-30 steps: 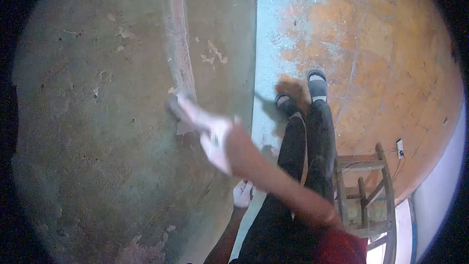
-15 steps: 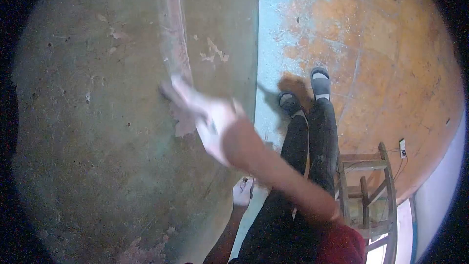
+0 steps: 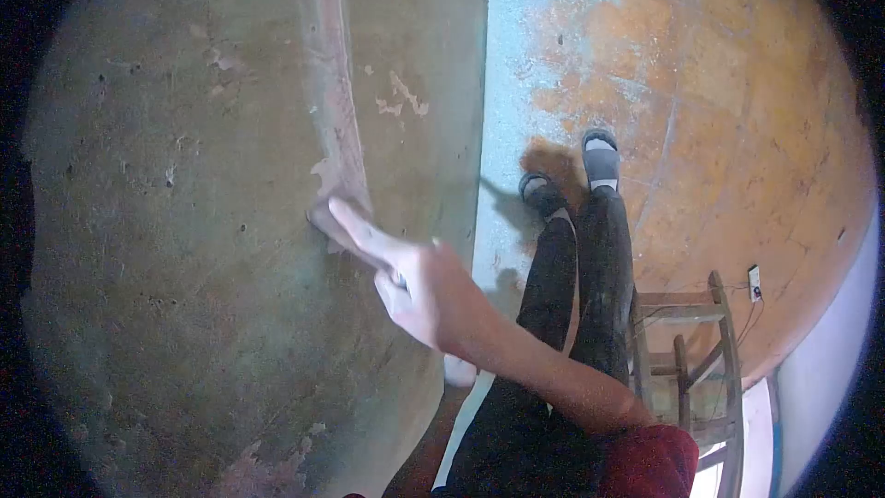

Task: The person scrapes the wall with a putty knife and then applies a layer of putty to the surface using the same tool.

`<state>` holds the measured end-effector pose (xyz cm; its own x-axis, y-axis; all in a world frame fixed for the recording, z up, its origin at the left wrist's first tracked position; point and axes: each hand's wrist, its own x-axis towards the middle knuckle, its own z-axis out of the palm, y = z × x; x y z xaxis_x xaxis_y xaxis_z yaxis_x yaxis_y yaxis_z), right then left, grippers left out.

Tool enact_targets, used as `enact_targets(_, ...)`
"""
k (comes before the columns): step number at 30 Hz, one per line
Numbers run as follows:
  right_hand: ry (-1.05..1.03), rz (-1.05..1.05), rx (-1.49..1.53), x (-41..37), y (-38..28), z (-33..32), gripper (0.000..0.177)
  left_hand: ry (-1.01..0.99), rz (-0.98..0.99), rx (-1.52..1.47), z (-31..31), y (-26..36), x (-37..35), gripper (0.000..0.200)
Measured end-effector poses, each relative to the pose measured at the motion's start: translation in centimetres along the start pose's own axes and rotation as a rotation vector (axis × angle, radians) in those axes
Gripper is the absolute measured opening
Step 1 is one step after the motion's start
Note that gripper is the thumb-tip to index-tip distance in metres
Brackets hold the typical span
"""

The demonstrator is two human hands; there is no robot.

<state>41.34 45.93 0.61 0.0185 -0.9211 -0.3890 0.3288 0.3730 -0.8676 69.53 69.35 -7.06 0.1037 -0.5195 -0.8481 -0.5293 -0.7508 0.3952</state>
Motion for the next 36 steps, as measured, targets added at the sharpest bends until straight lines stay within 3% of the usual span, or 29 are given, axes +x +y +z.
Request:
enact_targets(2, 0.144, -0.181, -0.162, 2.4, -0.3, -1.1, 0.07, -0.027, -0.102, 0.013, 0.2, 2.0, -0.3, 0.022)
enact_targets(3, 0.066, 0.009, -0.183, 3.3, -1.9, -2.4, 0.068, -0.058, -0.193, 0.033, 0.2, 3.5, -0.2, 0.023)
enact_targets(5, 0.19, -0.262, -0.201, 2.4, 0.3, -0.1, 0.066, -0.057, -0.161, 0.048, 1.2, 3.2, 0.3, 0.023)
enact_targets(7, 0.086, -0.105, -0.024, -0.5, 0.7, 1.1, 0.067, 0.21, 0.033, -0.405, 2.5, 3.3, 0.4, 0.024)
enact_targets(8, 0.092, -0.124, -0.001, -0.4, 1.1, 1.1, 0.071, 0.203, 0.016, -0.396, 2.0, 3.4, 0.0, 0.024)
enact_targets(10, 0.079, -0.042, -0.099, 1.9, 0.0, -1.0, 0.073, -0.075, 0.076, 0.057, 0.3, 5.3, -0.1, 0.023)
enact_targets(11, 0.054, 0.024, -0.207, 2.7, -0.6, -1.8, 0.075, -0.075, 0.073, 0.053, 0.3, 5.2, -0.1, 0.023)
enact_targets(17, 0.092, -0.126, 0.064, 0.9, 1.3, 0.4, 0.073, -0.103, 0.172, 0.142, -0.8, 4.8, 0.5, 0.024)
enact_targets(19, 0.148, -0.15, -0.235, 3.2, -0.1, -2.0, 0.073, -0.088, 0.165, 0.131, -0.7, 4.0, 1.1, 0.027)
enact_targets(20, 0.033, 0.04, -0.092, 2.8, -1.3, -2.1, 0.073, -0.072, 0.16, 0.121, -0.5, 3.6, 1.6, 0.03)
enact_targets(22, 0.086, -0.081, -0.017, 1.1, 1.0, -0.2, 0.072, -0.065, 0.151, 0.128, -0.6, 3.9, 1.6, 0.034)
enact_targets(24, 0.154, -0.22, 0.067, 2.4, 0.5, -0.4, 0.072, 0.035, 0.041, 0.132, -0.3, 4.5, 1.1, 0.033)
enact_targets(25, 0.047, 0.108, -0.021, 3.8, -1.5, -2.3, 0.071, 0.032, 0.036, 0.139, -0.3, 4.7, 1.2, 0.033)
enact_targets(27, 0.053, 0.081, -0.07, 4.9, -1.3, -3.3, 0.072, -0.014, -0.101, -0.035, 0.2, 5.0, 1.6, 0.026)
enact_targets(29, 0.073, -0.043, -0.011, 2.5, 0.4, -1.7, 0.072, -0.034, -0.081, 0.071, -1.0, 1.8, 2.2, 0.023)
enact_targets(30, 0.087, -0.161, 0.049, 1.9, 0.5, -1.2, 0.073, -0.013, 0.138, 0.203, -1.2, 1.0, 2.2, 0.023)
enact_targets(32, 0.024, -0.105, -0.004, 2.1, -0.4, -2.6, 0.073, 0.032, 0.577, 0.459, -1.1, -0.2, 2.2, 0.023)
enact_targets(33, -0.052, -0.045, -0.072, 2.3, -0.7, -3.6, 0.073, 0.037, 0.577, 0.442, 0.1, 2.4, 2.3, 0.023)
enact_targets(35, -0.021, -0.031, 0.002, 1.7, 0.0, -2.8, 0.072, -0.1, 0.047, 0.172, 0.1, 7.0, 1.0, 0.019)
enact_targets(36, 0.01, -0.04, 0.084, 1.5, 0.1, -2.1, 0.071, -0.076, 0.517, 0.442, -0.6, 3.9, 1.9, 0.021)
